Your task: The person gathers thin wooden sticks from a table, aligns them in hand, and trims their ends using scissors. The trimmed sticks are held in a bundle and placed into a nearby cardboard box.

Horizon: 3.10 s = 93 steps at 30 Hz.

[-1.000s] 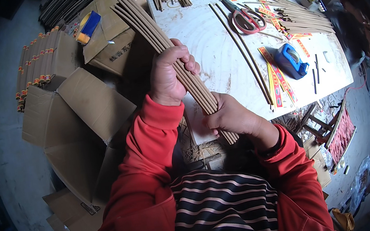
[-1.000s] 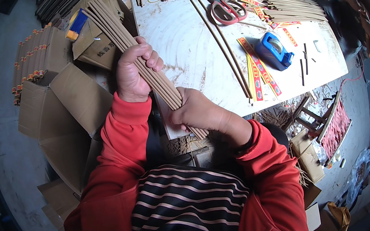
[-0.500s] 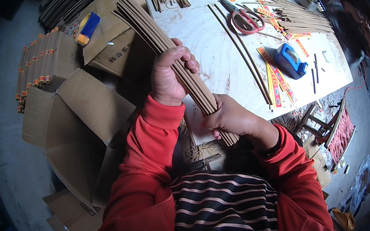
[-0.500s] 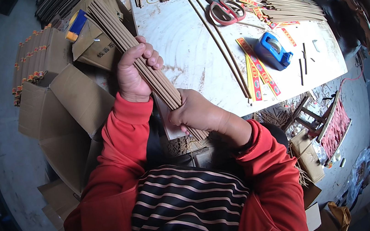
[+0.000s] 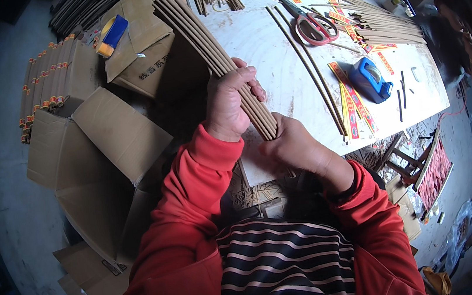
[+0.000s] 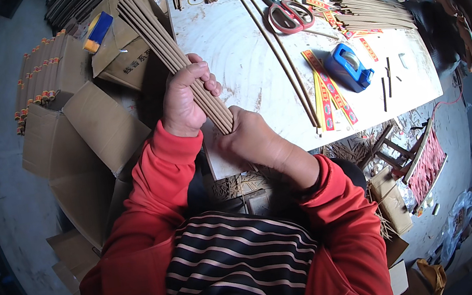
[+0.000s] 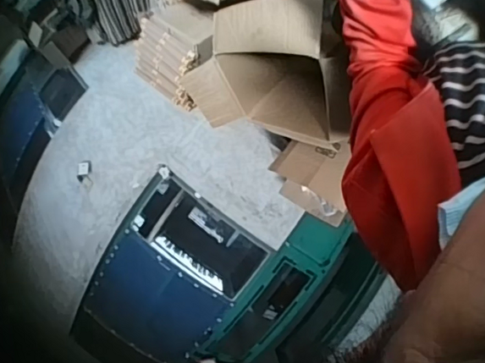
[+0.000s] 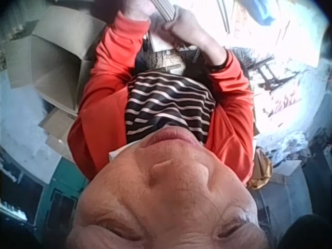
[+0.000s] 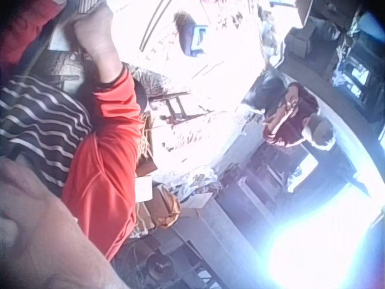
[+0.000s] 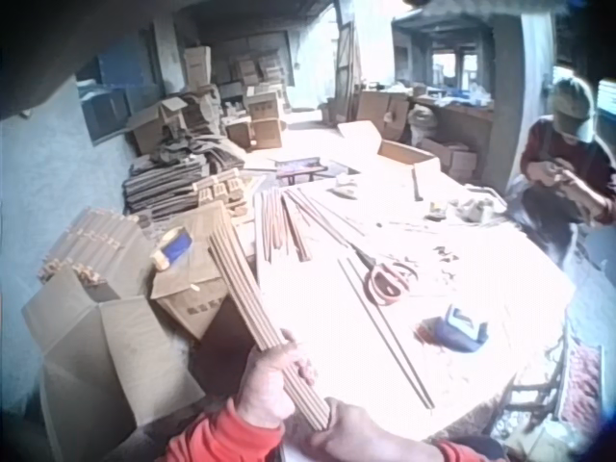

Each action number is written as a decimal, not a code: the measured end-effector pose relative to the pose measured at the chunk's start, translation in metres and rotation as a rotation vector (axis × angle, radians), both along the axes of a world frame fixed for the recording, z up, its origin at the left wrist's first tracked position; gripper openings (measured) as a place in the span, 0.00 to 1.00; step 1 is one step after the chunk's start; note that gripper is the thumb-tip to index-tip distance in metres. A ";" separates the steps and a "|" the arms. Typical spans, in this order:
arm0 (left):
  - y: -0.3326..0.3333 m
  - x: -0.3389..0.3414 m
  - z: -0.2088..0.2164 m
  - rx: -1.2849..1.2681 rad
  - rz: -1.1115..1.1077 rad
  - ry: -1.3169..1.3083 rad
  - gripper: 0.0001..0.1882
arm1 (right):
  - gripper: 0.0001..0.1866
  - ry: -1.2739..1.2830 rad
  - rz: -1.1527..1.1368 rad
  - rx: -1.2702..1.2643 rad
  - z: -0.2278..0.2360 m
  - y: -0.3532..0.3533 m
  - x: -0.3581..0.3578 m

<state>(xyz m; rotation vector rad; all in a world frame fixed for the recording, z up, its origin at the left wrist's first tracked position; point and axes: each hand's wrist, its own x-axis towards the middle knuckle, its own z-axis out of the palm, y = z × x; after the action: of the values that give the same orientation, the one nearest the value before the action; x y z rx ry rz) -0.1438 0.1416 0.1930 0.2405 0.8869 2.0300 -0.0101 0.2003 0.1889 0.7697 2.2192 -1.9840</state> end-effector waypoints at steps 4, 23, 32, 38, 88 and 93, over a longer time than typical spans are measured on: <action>0.001 -0.004 0.006 0.056 -0.067 -0.129 0.09 | 0.10 -0.026 0.063 -0.535 0.007 0.006 -0.001; 0.004 0.007 0.004 -0.095 0.154 -0.004 0.06 | 0.16 -0.068 -0.005 0.437 -0.005 -0.001 -0.001; -0.002 0.009 0.007 0.015 0.104 0.000 0.05 | 0.17 0.052 0.001 0.383 -0.001 -0.001 0.000; -0.003 0.002 0.010 0.144 -0.046 -0.050 0.05 | 0.17 -0.123 0.078 -0.242 0.017 0.006 0.000; -0.011 -0.023 0.001 0.020 0.026 -0.119 0.11 | 0.09 0.212 -0.220 -0.031 0.040 0.043 0.015; -0.012 -0.026 0.001 0.045 -0.016 -0.165 0.07 | 0.13 -0.066 -0.256 0.782 0.007 0.068 0.009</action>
<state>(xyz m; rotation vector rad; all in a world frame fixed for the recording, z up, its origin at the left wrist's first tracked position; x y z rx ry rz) -0.1701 0.1297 0.1944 0.1030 0.7350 2.0244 -0.0012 0.2684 0.1959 1.2016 2.9798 -1.0677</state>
